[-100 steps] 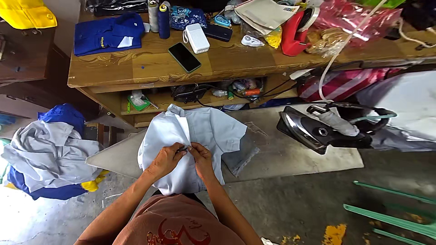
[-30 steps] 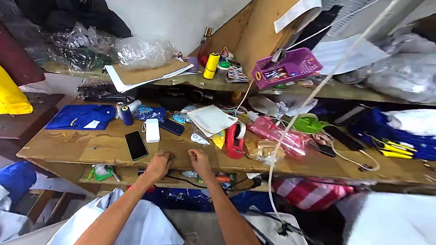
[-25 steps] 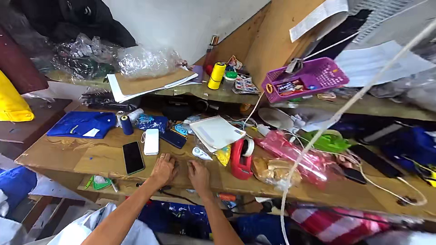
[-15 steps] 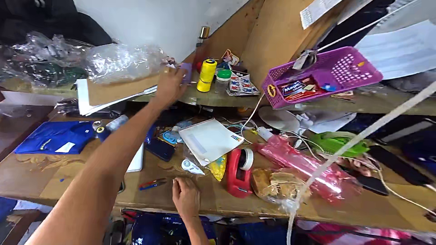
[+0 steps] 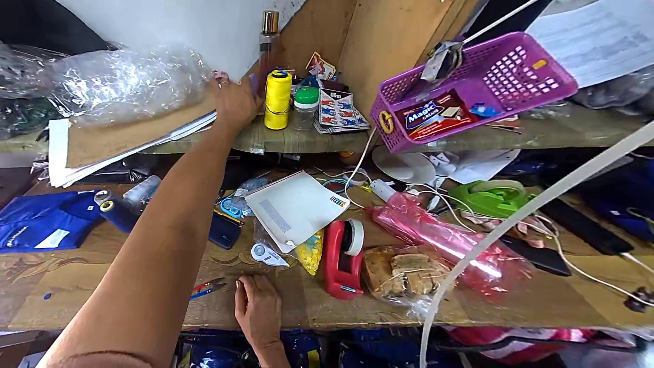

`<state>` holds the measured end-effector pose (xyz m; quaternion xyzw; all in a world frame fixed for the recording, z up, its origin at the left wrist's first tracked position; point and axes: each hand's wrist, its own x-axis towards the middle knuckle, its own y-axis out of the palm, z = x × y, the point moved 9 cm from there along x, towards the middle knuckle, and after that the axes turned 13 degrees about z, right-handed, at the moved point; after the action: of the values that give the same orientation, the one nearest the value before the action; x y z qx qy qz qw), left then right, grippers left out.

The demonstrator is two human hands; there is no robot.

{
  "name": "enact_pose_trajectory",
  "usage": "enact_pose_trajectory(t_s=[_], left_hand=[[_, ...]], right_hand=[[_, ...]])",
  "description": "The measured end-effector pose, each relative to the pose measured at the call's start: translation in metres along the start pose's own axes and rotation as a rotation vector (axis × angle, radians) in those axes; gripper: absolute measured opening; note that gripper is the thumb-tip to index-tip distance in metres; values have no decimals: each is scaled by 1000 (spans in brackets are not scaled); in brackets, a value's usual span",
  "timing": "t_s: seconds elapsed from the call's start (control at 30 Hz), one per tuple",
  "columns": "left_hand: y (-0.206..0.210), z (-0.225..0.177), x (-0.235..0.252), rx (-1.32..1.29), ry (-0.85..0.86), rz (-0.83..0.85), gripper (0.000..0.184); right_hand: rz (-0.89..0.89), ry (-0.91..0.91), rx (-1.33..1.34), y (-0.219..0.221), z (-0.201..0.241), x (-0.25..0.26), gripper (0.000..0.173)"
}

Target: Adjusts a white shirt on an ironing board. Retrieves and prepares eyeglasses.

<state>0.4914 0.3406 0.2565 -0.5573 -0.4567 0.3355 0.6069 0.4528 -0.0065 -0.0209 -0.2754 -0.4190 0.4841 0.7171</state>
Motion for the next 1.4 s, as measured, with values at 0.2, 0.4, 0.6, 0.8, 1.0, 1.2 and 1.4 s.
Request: enact_pose_trajectory(t_s=[0.2,0.4,0.6,0.8,1.0,1.2,1.4], left_hand=[[-17,15,-8,-264,-151,-146,53],[-73,58,-37,-681,-140,-253,52],[-82,104,-238,-1352,59,-246,51],[46,103,-484,-2101,-200,124,46],[100,119,-630,-2144,-390,391,49],[39,176,-688,-917,235,186,93],[22,177,-718,-723,319,274,117]], right_hand=[[-14,-13,-18,-1,2,1,25],[-24,-18,33,-4,2,1,25],[82,16,251,-4,-3,2,35],[398,-225,1464,-48,104,-36,108],[369,-6,1669,-56,170,-133,74],[1063,-106,1215,-29,217,-213,80],[1140,-30,1140,-22,254,-242,69]])
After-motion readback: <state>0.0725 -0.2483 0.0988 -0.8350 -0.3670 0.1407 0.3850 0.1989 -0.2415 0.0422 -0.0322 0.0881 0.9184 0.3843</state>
